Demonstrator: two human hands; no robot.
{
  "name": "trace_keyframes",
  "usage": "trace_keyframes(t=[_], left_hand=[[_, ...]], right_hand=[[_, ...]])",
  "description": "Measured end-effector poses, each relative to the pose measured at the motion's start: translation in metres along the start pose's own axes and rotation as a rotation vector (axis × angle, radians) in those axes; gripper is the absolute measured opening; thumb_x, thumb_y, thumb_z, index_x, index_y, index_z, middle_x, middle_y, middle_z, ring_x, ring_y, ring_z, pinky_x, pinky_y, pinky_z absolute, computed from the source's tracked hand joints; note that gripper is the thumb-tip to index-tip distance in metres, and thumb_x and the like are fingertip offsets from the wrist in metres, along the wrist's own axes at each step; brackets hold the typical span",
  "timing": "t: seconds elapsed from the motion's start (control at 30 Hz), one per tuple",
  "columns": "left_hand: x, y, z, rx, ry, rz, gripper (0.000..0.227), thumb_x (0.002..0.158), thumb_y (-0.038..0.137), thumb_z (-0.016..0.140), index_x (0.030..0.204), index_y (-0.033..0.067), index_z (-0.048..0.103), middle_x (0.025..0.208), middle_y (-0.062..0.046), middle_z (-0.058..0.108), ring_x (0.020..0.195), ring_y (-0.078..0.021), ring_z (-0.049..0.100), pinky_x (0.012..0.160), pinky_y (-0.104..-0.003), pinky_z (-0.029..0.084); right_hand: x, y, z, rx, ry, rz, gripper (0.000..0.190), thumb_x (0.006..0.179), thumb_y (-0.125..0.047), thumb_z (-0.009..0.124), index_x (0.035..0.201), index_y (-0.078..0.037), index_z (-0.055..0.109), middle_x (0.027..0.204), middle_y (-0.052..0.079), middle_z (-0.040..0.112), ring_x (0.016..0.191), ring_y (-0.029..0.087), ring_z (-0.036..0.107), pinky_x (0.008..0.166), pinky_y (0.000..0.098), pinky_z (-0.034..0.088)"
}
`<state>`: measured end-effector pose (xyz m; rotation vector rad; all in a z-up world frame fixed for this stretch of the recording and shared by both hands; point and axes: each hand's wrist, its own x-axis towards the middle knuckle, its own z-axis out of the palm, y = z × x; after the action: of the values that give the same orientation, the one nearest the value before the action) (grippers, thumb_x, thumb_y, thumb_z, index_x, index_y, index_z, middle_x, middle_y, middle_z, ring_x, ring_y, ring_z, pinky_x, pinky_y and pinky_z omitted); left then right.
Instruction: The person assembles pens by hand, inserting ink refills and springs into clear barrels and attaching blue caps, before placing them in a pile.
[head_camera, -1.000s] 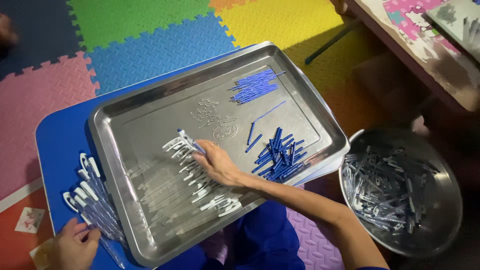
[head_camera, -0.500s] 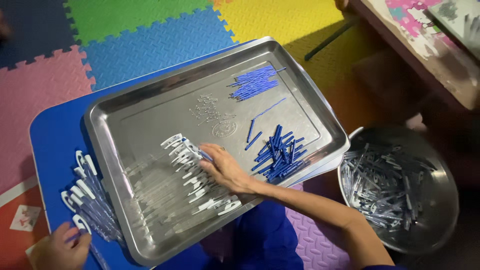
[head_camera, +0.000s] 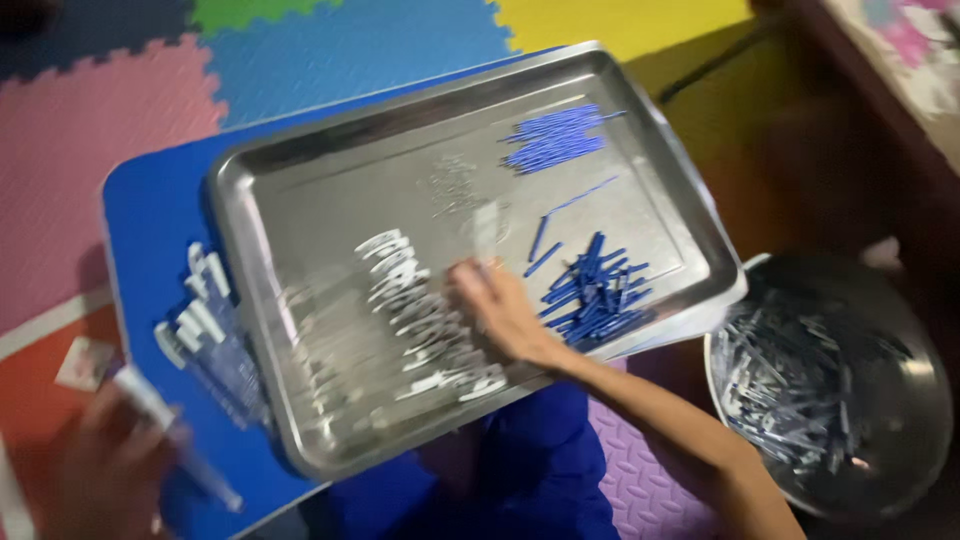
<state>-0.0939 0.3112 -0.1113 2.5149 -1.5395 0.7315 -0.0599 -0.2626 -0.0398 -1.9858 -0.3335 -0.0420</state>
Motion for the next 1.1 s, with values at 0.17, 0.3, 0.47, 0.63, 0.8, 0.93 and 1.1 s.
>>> trace_keyframes(t=[0.17,0.3,0.47,0.63,0.8,0.93,1.1], left_hand=[[0.221,0.069,-0.044,-1.764,0.454,-1.519,0.068,0.099,-0.004,0.052,0.166,0.0049,0.051,0.135,-0.019,0.065,0.107,-0.0289,0.064,0.091,-0.044,0.054],[0.251,0.099,0.031,-2.073,0.544,-1.116,0.069,0.096,-0.006,0.064,0.163,-0.0039,0.047,0.139,-0.024,0.064,0.112,-0.0382,0.076,0.083,-0.052,0.068],[0.301,0.115,0.024,-2.125,0.422,-1.263,0.055,0.099,-0.002,0.069,0.153,-0.0020,0.060,0.136,-0.019,0.071,0.105,-0.0259,0.078,0.090,-0.047,0.072],[0.303,0.114,0.043,-2.272,0.490,-1.308,0.051,0.104,0.004,0.066,0.153,-0.0046,0.059,0.129,-0.021,0.073,0.109,-0.0249,0.078,0.095,-0.037,0.069],[0.303,0.120,0.058,-2.375,0.554,-1.391,0.039,0.107,0.005,0.066,0.144,-0.0057,0.066,0.125,-0.022,0.075,0.107,-0.0228,0.077,0.094,-0.028,0.067],[0.303,0.123,0.059,-2.423,0.464,-1.380,0.036,0.109,0.010,0.066,0.143,0.0002,0.068,0.118,-0.019,0.076,0.099,-0.0171,0.072,0.082,-0.022,0.067],[0.304,0.123,0.057,-2.457,0.429,-1.369,0.035,0.110,0.015,0.066,0.143,0.0025,0.069,0.110,-0.016,0.073,0.094,-0.0140,0.068,0.076,-0.016,0.063]], right_hand=[[0.007,-0.065,-0.018,0.315,0.132,0.296,0.054,0.117,-0.050,0.035,0.086,-0.013,0.059,0.069,0.001,0.060,0.053,0.009,0.046,0.047,0.0258,0.034],[0.001,-0.061,0.010,0.232,-0.013,0.236,0.049,0.114,-0.049,0.055,0.104,-0.010,0.082,0.071,0.012,0.075,0.056,0.022,0.064,0.057,0.0351,0.057],[0.003,-0.030,0.021,0.537,0.027,0.251,0.038,0.116,-0.032,0.060,0.112,0.002,0.078,0.076,0.016,0.077,0.055,0.019,0.070,0.052,0.0314,0.057],[0.009,-0.068,0.009,0.641,0.141,0.257,0.018,0.107,-0.014,0.074,0.106,0.004,0.070,0.093,0.016,0.076,0.080,0.018,0.074,0.077,0.0356,0.065],[0.009,-0.053,0.018,0.570,0.171,0.112,0.022,0.102,-0.004,0.081,0.109,0.010,0.065,0.096,0.023,0.079,0.087,0.024,0.080,0.088,0.0396,0.066],[0.010,-0.053,0.022,0.488,0.213,0.038,0.022,0.105,-0.006,0.078,0.109,0.010,0.065,0.091,0.022,0.078,0.087,0.022,0.078,0.084,0.0338,0.063],[0.007,-0.045,0.027,0.498,0.224,0.022,0.023,0.106,-0.007,0.078,0.109,0.010,0.064,0.089,0.021,0.078,0.086,0.022,0.078,0.083,0.0318,0.062]])
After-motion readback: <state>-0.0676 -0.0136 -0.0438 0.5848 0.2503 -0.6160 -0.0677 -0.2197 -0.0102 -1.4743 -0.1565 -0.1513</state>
